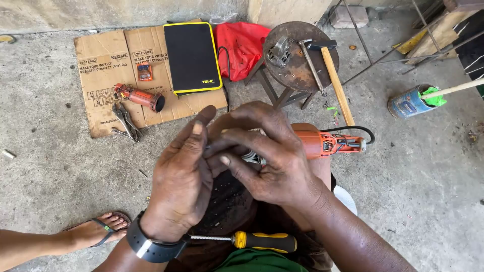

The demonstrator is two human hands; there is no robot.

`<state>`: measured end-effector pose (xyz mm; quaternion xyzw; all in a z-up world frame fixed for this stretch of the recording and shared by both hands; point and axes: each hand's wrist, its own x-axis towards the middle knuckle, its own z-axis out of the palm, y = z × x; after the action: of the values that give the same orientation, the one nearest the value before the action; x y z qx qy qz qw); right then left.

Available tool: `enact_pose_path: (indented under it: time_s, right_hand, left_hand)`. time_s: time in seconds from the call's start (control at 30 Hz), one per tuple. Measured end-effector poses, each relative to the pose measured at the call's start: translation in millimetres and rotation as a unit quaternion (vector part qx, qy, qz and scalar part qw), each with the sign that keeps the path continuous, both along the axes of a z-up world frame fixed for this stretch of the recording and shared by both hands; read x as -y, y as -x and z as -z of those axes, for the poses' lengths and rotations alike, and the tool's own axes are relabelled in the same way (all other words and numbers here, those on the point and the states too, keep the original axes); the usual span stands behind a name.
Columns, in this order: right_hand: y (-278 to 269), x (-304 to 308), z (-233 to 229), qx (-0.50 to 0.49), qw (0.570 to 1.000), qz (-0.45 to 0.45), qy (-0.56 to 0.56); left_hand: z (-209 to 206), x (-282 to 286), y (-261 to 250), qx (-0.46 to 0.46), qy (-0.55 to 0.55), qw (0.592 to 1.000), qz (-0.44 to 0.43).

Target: The person sits on the floor and uses a yellow screwdriver to unscrew and remove the front housing of an orange power tool. They manipulate the tool's internal components, including the shaft and gears, while holding the device in their lap.

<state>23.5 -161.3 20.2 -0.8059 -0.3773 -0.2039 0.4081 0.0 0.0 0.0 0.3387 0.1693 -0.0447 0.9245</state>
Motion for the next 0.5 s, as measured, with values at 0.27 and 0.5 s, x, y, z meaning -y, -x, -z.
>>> enact_pose_path:
  time_s: [0.27,0.5]
  right_hand:
    - [-3.6,-4.3,14.9,-0.064,0.993,-0.024,-0.099]
    - [-23.7,31.0,-14.4,-0.046,0.995,-0.089,0.021]
  left_hand:
    - [-7.0,17.6,3.3,0.118,0.010,0.992,0.044]
    - [-9.2,-1.6,5.2,0.072,-0.268,0.950,0.145]
